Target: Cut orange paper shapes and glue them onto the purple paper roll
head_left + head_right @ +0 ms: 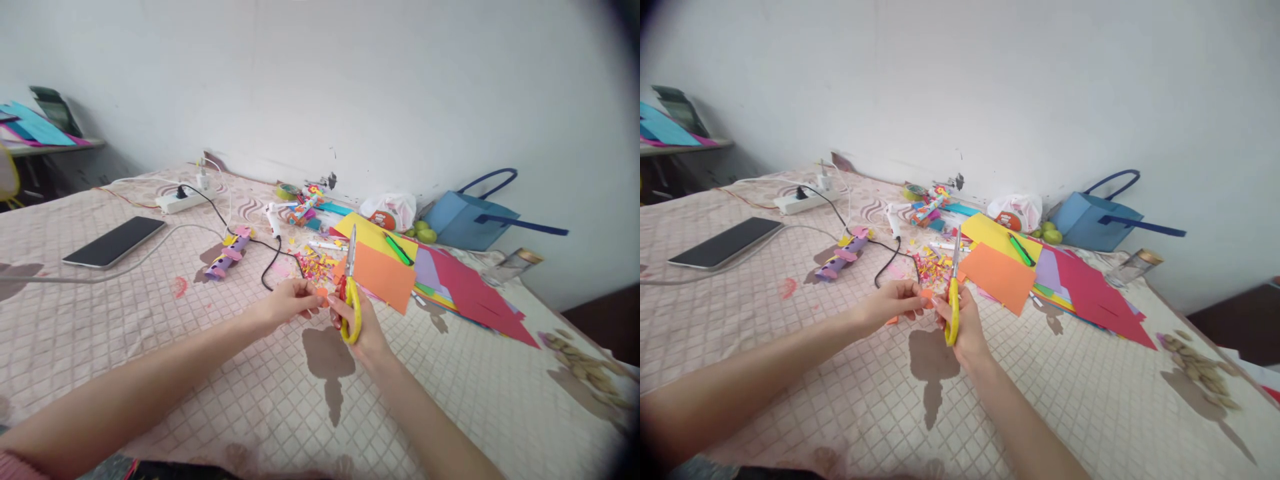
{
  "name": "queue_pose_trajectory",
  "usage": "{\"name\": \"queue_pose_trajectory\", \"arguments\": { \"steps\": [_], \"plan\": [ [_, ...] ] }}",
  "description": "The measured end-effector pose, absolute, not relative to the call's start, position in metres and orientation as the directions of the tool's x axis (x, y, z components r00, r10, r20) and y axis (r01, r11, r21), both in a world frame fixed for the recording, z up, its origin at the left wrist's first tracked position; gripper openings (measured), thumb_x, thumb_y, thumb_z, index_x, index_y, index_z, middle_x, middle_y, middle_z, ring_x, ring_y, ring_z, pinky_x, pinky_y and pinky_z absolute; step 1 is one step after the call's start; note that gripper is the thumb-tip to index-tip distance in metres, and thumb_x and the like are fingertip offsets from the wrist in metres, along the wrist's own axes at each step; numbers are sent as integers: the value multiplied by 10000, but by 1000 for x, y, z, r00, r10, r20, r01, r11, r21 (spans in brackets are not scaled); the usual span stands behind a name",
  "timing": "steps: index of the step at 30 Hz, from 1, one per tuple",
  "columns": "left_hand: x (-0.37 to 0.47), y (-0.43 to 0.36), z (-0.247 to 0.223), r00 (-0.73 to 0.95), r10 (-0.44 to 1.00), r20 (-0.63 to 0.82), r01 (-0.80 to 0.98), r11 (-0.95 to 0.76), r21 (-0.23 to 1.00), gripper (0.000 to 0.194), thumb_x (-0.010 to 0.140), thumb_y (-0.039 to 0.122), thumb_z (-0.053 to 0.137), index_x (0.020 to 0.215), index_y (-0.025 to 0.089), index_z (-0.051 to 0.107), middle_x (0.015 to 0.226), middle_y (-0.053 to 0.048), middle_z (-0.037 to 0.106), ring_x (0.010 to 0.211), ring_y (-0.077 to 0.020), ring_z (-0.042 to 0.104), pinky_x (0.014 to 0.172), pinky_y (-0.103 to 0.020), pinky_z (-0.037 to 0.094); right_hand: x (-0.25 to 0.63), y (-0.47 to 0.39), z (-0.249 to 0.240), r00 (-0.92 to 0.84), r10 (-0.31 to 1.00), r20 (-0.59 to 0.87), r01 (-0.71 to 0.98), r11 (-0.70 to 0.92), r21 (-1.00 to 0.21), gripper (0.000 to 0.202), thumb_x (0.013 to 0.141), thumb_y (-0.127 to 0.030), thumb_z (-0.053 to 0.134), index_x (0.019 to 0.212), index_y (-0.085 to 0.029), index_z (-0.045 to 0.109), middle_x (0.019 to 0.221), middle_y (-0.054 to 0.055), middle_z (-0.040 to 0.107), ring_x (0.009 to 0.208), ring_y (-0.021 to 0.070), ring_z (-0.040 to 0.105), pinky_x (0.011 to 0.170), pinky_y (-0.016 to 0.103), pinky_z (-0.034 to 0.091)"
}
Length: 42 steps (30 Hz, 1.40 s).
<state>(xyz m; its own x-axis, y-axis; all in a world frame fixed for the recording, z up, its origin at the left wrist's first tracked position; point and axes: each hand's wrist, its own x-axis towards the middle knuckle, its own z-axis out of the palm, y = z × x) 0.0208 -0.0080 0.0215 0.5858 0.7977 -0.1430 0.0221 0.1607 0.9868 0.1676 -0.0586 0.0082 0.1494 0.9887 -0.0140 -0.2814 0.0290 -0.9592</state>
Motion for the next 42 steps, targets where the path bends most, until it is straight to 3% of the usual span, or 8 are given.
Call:
{"name": "queue_pose_trajectory", "arguments": {
  "steps": [19, 25, 28, 32, 36, 38, 42],
  "plan": [
    [20, -5, 19, 612, 778, -142, -65, 228, 971, 190, 697, 286, 666, 693, 129, 559, 636, -7, 624, 553, -69, 555, 567, -196, 452, 170, -59, 8, 164, 986, 3, -257, 46, -965, 368, 626, -274, 723, 816, -226, 411, 653, -66, 532, 435, 61, 464, 384, 181, 349],
    [17, -3, 25, 594, 794, -131, -52, 200, 978, 214, 714, 297, 654, 707, 130, 521, 605, -5, 628, 479, -58, 539, 472, -169, 419, 173, -59, 8, 125, 992, 1, -308, 40, -951, 274, 767, -442, 586, 735, -197, 469, 580, -36, 572, 314, 29, 342, 307, 170, 216],
    [17, -4, 26, 596, 793, -127, -60, 201, 978, 258, 714, 340, 654, 759, 146, 490, 556, 3, 629, 421, -77, 541, 426, -182, 411, 174, -58, 9, 87, 995, -55, -351, -21, -936, 370, 748, -554, 547, 703, -190, 496, 506, -28, 568, 268, 30, 295, 285, 180, 165],
    [17, -4, 26, 606, 787, -116, -126, 239, 963, 299, 692, 341, 680, 793, 149, 475, 658, -34, 676, 550, -125, 627, 521, -229, 483, 175, -57, 8, -14, 992, -127, -371, -123, -920, 457, 708, -629, 531, 630, -179, 516, 344, -47, 458, 250, 44, 266, 291, 186, 149],
    [16, -1, 27, 611, 776, -158, -131, 296, 946, 284, 699, 339, 676, 775, 139, 490, 678, -47, 681, 555, -118, 626, 531, -226, 483, 175, -56, 8, -1, 989, -149, -422, -136, -896, 443, 688, -608, 565, 717, -167, 577, 513, -12, 582, 273, 30, 262, 291, 187, 161],
    [14, 1, 29, 601, 781, -173, -116, 299, 947, 275, 709, 347, 665, 766, 133, 503, 678, -50, 679, 551, -116, 624, 522, -219, 476, 176, -55, 8, 10, 987, -158, -430, -139, -892, 410, 693, -573, 585, 728, -164, 587, 543, -15, 578, 285, 26, 254, 287, 182, 156],
    [13, 2, 33, 573, 801, -174, -75, 263, 962, 257, 711, 337, 663, 740, 125, 520, 645, -35, 667, 511, -92, 600, 494, -194, 455, 176, -57, 7, 12, 996, -84, -371, -73, -926, 240, 691, -386, 672, 726, -180, 552, 608, -26, 582, 324, 18, 292, 306, 165, 183]
  ]
}}
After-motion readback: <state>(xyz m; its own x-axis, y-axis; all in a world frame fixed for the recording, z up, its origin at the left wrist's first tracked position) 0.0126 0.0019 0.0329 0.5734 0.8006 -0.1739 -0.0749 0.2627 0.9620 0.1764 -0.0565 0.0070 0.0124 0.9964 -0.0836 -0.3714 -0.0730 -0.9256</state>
